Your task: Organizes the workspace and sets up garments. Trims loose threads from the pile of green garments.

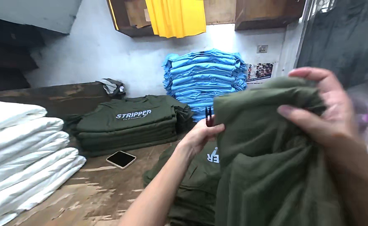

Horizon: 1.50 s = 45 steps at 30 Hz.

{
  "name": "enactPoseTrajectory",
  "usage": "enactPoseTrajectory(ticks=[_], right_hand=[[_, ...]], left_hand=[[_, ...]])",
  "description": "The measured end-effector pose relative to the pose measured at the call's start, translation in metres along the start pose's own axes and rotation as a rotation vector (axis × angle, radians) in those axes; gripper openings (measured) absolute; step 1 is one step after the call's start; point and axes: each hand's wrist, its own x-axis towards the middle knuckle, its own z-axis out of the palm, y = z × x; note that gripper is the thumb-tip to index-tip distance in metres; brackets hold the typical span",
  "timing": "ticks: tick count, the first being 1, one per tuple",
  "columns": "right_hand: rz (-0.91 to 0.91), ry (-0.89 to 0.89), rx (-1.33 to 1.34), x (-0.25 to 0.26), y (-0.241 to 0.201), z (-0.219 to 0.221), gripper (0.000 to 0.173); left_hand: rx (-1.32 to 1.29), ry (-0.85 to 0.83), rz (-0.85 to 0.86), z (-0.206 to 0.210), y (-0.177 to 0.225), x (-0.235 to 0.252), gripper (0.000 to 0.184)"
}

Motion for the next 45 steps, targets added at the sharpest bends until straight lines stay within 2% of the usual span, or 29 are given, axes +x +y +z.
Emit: enactPoseTrajectory(ticks=[1, 2, 3, 4, 5, 6, 7, 9, 11, 13, 16, 20, 22, 24, 27, 29, 31, 33, 37, 39, 41, 44, 45], right_hand=[[-0.088, -0.04, 0.082, 0.014, 0.007, -0.007, 0.058], [-0.234, -0.116, 0.217, 0.033, 0.033, -0.019, 0.06], [-0.468, -0.237, 0.389, 0.06, 0.08, -0.035, 0.064], [-0.6, -0.326, 0.462, 0.085, 0.114, -0.046, 0.069], [-0.572, -0.331, 0.478, 0.093, 0.128, -0.051, 0.069], [-0.392, -0.241, 0.433, 0.086, 0.123, -0.047, 0.066], [-0.087, -0.108, 0.267, 0.071, 0.102, -0.036, 0.063], [0.388, 0.022, -0.017, 0.051, 0.105, -0.024, 0.067], [0.622, 0.033, -0.158, 0.023, 0.146, -0.043, 0.071], [0.702, 0.153, -0.185, -0.01, 0.162, -0.058, 0.06], [0.608, 0.236, -0.123, -0.057, 0.127, -0.048, 0.037], [0.39, -0.003, -0.005, -0.126, 0.078, -0.009, 0.026], [0.355, -0.09, 0.038, -0.164, 0.069, 0.01, 0.031], [0.345, -0.082, 0.046, -0.195, 0.068, 0.025, 0.038], [0.304, -0.05, -0.065, -0.223, 0.076, 0.043, 0.059], [0.241, -0.011, -0.198, -0.232, 0.08, 0.055, 0.061], [0.158, 0.097, -0.316, -0.237, 0.083, 0.063, 0.041], [0.096, 0.221, -0.293, -0.24, 0.083, 0.064, 0.017], [0.211, 0.235, -0.021, -0.244, 0.072, 0.048, 0.008], [0.273, 0.152, 0.14, -0.249, 0.067, 0.04, 0.007], [0.285, -0.057, 0.252, -0.257, 0.065, 0.029, 0.005], [0.339, -0.593, 0.121, -0.264, 0.063, 0.013, 0.014], [0.351, -0.778, 0.011, -0.264, 0.062, 0.011, 0.016]], left_hand=[[0.012, 0.199, -0.041, 0.027, 0.025, -0.004, 0.027], [0.03, 0.282, 0.003, 0.041, 0.046, -0.006, 0.031], [0.049, 0.322, 0.078, 0.046, 0.064, -0.006, 0.032], [0.083, 0.351, 0.128, 0.045, 0.081, -0.005, 0.032], [0.147, 0.415, 0.13, 0.042, 0.096, -0.004, 0.032], [0.247, 0.514, 0.099, 0.037, 0.107, -0.002, 0.03], [0.393, 0.635, 0.034, 0.028, 0.111, 0.0, 0.032], [0.745, 0.803, -0.121, -0.002, 0.097, 0.002, 0.041], [1.051, 0.757, -0.239, -0.03, 0.066, -0.015, 0.042], [1.238, 0.638, -0.264, -0.033, 0.036, -0.049, 0.024], [1.239, 0.468, -0.244, -0.002, 0.014, -0.092, 0.01], [1.184, 0.345, -0.134, 0.044, 0.008, -0.121, 0.033], [1.215, 0.3, -0.043, 0.062, 0.003, -0.126, 0.041], [1.268, 0.26, 0.022, 0.078, -0.003, -0.128, 0.035], [1.403, 0.239, 0.099, 0.099, -0.013, -0.128, 0.028], [1.454, 0.23, 0.119, 0.109, -0.018, -0.127, 0.029], [1.459, 0.24, 0.127, 0.115, -0.023, -0.127, 0.03], [1.425, 0.239, 0.133, 0.119, -0.024, -0.13, 0.03], [1.36, 0.175, 0.12, 0.122, -0.021, -0.141, 0.022], [1.362, 0.161, 0.111, 0.122, -0.02, -0.145, 0.021], [1.357, 0.148, 0.118, 0.122, -0.022, -0.146, 0.022], [1.398, 0.105, 0.121, 0.121, -0.023, -0.144, 0.039], [1.415, 0.095, 0.134, 0.119, -0.025, -0.143, 0.036]])
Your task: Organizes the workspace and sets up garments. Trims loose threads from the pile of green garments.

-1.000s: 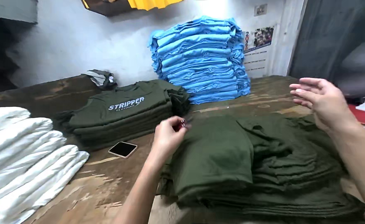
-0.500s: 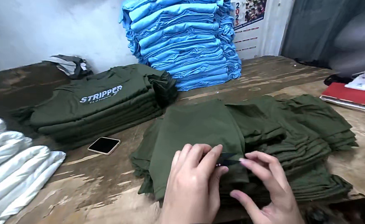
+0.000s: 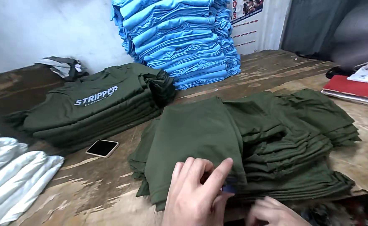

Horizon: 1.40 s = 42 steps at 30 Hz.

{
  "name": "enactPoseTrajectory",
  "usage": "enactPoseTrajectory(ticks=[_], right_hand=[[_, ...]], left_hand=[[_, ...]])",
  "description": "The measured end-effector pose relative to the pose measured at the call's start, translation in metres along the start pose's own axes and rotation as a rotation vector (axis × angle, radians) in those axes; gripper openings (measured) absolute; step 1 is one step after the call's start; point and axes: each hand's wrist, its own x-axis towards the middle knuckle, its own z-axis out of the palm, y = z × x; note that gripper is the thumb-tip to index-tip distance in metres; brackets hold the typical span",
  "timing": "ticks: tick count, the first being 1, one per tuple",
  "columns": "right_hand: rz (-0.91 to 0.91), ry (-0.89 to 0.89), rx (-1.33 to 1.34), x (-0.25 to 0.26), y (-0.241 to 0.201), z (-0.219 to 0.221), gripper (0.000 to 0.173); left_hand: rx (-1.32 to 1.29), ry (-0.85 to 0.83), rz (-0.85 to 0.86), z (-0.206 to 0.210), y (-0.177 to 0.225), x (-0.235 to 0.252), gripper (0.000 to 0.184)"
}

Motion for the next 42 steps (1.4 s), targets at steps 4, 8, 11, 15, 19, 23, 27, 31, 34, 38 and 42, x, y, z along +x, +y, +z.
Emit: enactPoseTrajectory(ticks=[4, 8, 11, 15, 19, 23, 27, 31, 34, 38, 42], right_hand=[[0.123, 0.158, -0.126, 0.007, -0.009, 0.005, 0.024], [-0.041, 0.858, -0.195, 0.043, -0.007, 0.015, 0.029], [-0.205, 1.054, -0.239, 0.063, 0.01, 0.02, 0.009], [-0.169, 1.12, -0.065, 0.055, 0.018, 0.017, 0.014], [-0.09, 1.041, 0.158, 0.045, 0.028, 0.006, 0.03], [0.037, 0.896, 0.165, 0.061, -0.001, 0.017, 0.039], [0.145, 0.992, 0.164, 0.082, -0.013, 0.038, 0.034], [0.128, 1.015, 0.17, 0.084, -0.013, 0.041, 0.034], [0.103, 1.018, 0.156, 0.083, -0.011, 0.041, 0.035], [0.092, 1.04, 0.108, 0.084, -0.01, 0.04, 0.033], [0.088, 1.059, 0.088, 0.084, -0.009, 0.04, 0.033]], left_hand=[[-0.079, 0.019, 0.02, 0.0, -0.008, -0.002, 0.008], [-0.166, 0.01, -0.01, -0.006, -0.009, -0.002, 0.009], [-0.169, 0.001, -0.017, -0.007, -0.009, -0.002, 0.012], [-0.137, -0.046, -0.015, -0.015, -0.013, -0.004, 0.013], [-0.12, -0.08, 0.006, -0.017, -0.017, -0.005, 0.011], [-0.13, -0.096, 0.012, -0.016, -0.015, -0.002, 0.009], [-0.082, -0.09, -0.011, -0.02, -0.005, 0.002, 0.033], [0.135, 0.0, 0.104, -0.016, 0.002, -0.002, 0.021], [0.222, 0.026, 0.163, -0.01, 0.006, -0.003, 0.019], [0.333, 0.042, 0.233, 0.0, 0.015, -0.002, 0.024], [0.416, 0.065, 0.273, -0.003, 0.02, -0.005, 0.02]])
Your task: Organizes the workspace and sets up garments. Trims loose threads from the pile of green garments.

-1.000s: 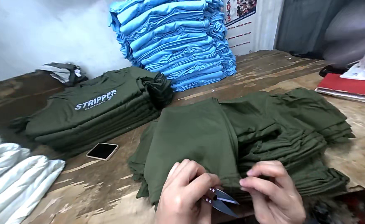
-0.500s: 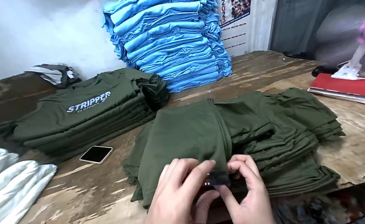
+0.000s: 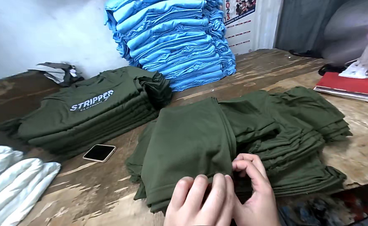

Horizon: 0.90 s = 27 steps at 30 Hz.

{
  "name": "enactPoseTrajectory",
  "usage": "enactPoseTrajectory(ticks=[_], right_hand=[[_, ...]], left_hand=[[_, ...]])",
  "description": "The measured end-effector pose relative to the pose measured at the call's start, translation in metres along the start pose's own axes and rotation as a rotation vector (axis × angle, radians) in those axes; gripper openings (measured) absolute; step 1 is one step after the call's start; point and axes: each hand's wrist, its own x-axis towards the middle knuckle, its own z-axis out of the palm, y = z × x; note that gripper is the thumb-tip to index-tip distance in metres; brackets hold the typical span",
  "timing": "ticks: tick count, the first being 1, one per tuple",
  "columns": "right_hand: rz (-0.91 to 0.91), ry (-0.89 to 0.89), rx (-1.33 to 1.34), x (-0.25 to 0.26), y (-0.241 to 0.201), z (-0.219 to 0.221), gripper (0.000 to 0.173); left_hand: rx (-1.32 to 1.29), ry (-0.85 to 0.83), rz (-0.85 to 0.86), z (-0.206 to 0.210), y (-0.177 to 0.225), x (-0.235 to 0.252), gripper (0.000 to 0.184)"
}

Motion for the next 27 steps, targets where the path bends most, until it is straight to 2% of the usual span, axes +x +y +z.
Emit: enactPoseTrajectory(ticks=[4, 8, 11, 13, 15, 17, 19, 21, 23, 26, 27], right_hand=[[0.007, 0.009, -0.008, 0.0, -0.003, -0.001, 0.03], [-0.014, 0.029, -0.032, -0.001, -0.003, 0.003, 0.034], [-0.015, 0.003, 0.002, -0.002, -0.003, 0.0, 0.034], [-0.02, -0.028, 0.04, -0.006, 0.0, -0.005, 0.038], [-0.055, -0.027, 0.038, -0.01, 0.006, -0.007, 0.045], [-0.131, 0.02, 0.023, -0.011, 0.011, -0.005, 0.048], [-0.204, 0.08, 0.049, -0.008, 0.013, 0.003, 0.036], [-0.24, 0.128, 0.191, -0.002, 0.011, 0.009, 0.02], [-0.227, 0.124, 0.377, 0.007, 0.007, 0.01, 0.018], [-0.206, 0.102, 0.421, 0.015, -0.004, 0.01, 0.037], [-0.194, 0.122, 0.409, 0.017, -0.01, 0.012, 0.038]], left_hand=[[0.024, 0.003, -0.004, -0.005, 0.0, -0.001, 0.021], [-0.007, 0.038, 0.014, 0.007, 0.001, 0.001, 0.022], [-0.127, 0.083, -0.067, 0.012, -0.003, 0.0, 0.02], [-0.245, 0.022, -0.171, 0.008, -0.009, -0.002, 0.017], [-0.314, -0.098, -0.232, 0.004, -0.019, -0.005, 0.027], [-0.354, -0.108, -0.239, 0.009, -0.027, -0.01, 0.02], [-0.445, -0.102, -0.255, 0.009, -0.03, -0.008, 0.017], [-0.583, -0.102, -0.28, 0.005, -0.034, -0.001, 0.017], [-0.684, -0.064, -0.301, 0.007, -0.04, 0.007, 0.018], [-0.829, -0.038, -0.316, 0.006, -0.046, 0.015, 0.018], [-0.863, -0.041, -0.317, 0.004, -0.047, 0.017, 0.017]])
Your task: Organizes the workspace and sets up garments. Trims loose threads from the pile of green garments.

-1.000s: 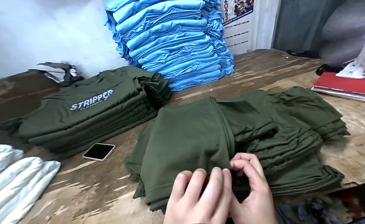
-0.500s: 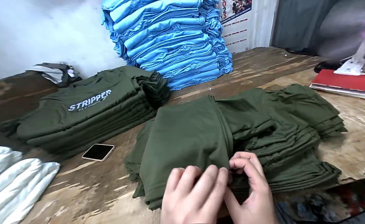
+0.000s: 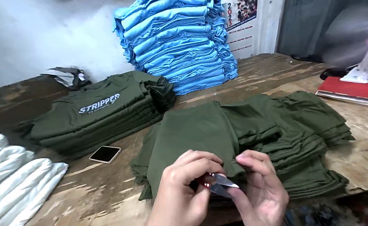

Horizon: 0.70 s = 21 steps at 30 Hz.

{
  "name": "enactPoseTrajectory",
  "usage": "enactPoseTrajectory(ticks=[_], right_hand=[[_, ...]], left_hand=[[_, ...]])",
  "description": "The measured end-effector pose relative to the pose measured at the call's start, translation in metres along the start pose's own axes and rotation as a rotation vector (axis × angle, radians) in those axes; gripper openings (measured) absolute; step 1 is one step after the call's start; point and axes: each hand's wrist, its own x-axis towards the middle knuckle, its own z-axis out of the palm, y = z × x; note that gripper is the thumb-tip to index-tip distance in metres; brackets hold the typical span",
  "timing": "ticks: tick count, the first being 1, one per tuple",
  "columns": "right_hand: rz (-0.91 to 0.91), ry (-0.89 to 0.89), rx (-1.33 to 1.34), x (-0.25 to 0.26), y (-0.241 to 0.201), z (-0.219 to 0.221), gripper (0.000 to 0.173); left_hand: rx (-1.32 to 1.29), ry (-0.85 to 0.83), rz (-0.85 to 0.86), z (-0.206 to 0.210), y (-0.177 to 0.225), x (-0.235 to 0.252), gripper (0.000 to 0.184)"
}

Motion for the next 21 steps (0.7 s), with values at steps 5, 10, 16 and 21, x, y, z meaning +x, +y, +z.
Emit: enactPoseTrajectory(ticks=[5, 10, 16, 21], right_hand=[[0.232, 0.13, 0.253, 0.009, 0.006, 0.009, 0.017], [0.259, -0.11, 0.228, 0.013, 0.01, 0.002, 0.045], [-0.17, -0.035, -0.47, -0.016, -0.005, -0.031, 0.011], [-0.206, -0.078, -0.509, -0.03, -0.015, -0.062, 0.006]], left_hand=[[0.036, 0.109, -0.147, 0.009, 0.001, 0.011, 0.014], [-0.079, 0.143, -0.391, 0.017, -0.007, 0.022, 0.016], [-0.117, 0.031, -0.272, 0.013, -0.005, 0.004, 0.041], [0.335, 0.141, 0.171, 0.018, 0.005, -0.025, 0.022]])
